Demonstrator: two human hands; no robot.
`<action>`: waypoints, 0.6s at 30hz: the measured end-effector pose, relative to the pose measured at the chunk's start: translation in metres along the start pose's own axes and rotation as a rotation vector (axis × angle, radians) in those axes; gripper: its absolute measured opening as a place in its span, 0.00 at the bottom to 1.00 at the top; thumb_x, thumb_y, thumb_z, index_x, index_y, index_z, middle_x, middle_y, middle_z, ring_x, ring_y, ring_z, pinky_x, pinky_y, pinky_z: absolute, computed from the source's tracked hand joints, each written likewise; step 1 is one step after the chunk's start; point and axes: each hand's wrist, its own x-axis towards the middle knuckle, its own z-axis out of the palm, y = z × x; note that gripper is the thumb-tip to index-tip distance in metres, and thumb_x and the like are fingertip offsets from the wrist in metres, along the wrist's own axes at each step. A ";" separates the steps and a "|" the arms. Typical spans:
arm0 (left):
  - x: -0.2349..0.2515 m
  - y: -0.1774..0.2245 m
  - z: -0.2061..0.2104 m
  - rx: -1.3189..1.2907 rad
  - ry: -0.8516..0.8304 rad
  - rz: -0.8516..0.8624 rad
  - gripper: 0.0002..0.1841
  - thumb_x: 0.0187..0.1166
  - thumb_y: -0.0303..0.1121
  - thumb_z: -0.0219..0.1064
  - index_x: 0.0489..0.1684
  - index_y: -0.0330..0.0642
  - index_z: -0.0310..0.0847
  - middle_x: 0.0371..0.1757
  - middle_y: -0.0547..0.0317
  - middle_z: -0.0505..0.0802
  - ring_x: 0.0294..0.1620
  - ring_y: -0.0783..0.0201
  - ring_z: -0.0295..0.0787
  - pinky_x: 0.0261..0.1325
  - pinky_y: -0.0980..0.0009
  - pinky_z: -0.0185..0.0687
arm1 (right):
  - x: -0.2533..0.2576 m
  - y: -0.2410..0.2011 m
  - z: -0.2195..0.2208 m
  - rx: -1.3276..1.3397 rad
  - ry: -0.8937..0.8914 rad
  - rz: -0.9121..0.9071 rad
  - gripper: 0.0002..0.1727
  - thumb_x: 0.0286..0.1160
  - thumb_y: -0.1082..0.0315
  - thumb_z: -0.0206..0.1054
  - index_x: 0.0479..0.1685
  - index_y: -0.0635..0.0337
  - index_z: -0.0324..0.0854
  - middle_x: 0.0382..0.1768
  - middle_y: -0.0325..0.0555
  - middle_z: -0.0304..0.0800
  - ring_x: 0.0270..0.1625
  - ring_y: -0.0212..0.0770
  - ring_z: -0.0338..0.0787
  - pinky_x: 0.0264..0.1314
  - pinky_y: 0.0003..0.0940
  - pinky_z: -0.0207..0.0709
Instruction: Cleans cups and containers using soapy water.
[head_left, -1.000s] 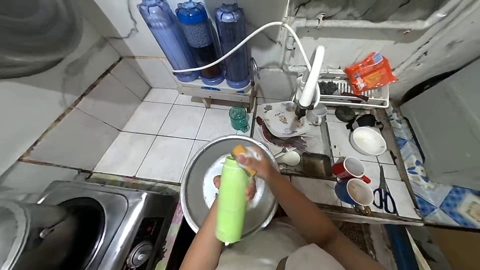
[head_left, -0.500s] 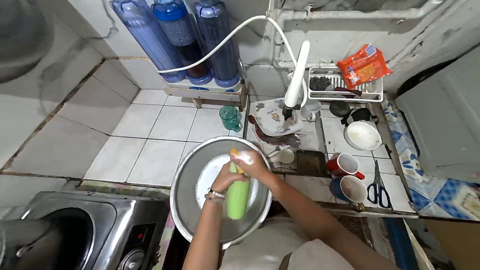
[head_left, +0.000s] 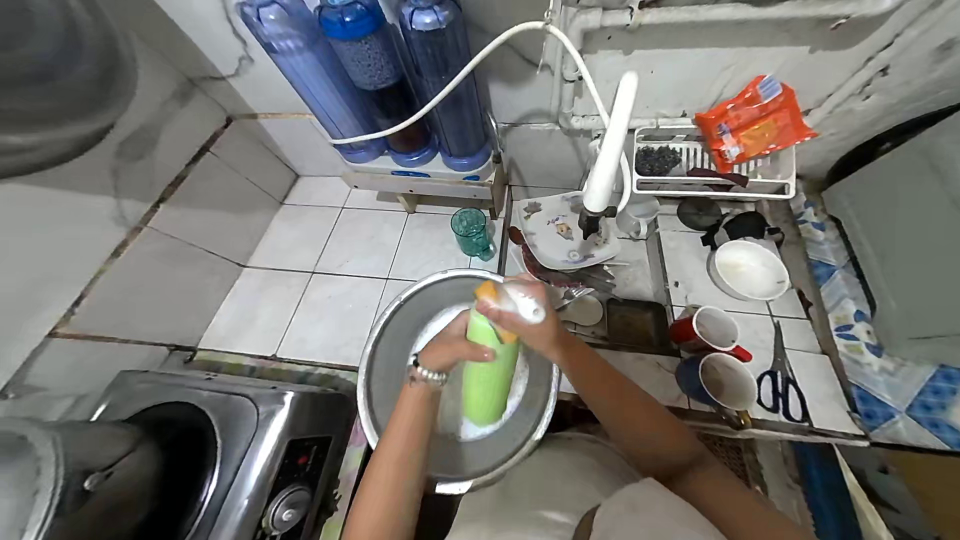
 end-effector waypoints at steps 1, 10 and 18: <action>0.001 0.009 0.009 0.238 0.135 -0.023 0.36 0.46 0.31 0.87 0.62 0.37 0.78 0.51 0.68 0.94 0.53 0.80 0.90 0.61 0.77 0.86 | -0.001 0.002 0.005 -0.163 0.053 -0.086 0.19 0.67 0.57 0.78 0.30 0.70 0.91 0.29 0.51 0.94 0.37 0.38 0.90 0.58 0.39 0.77; -0.017 0.002 -0.019 0.076 -0.236 0.258 0.35 0.55 0.44 0.87 0.69 0.62 0.84 0.61 0.86 0.92 0.61 0.85 0.87 0.65 0.80 0.84 | -0.007 -0.015 0.019 -0.075 -0.226 -0.348 0.22 0.67 0.55 0.77 0.25 0.71 0.87 0.22 0.55 0.87 0.32 0.45 0.85 0.50 0.39 0.73; -0.037 0.038 -0.027 0.325 -0.356 0.325 0.42 0.59 0.49 0.86 0.78 0.48 0.74 0.70 0.75 0.87 0.71 0.81 0.81 0.75 0.77 0.78 | -0.023 -0.027 0.000 -0.114 -0.393 -0.536 0.10 0.89 0.60 0.59 0.46 0.54 0.82 0.70 0.54 0.82 0.83 0.52 0.72 0.89 0.42 0.64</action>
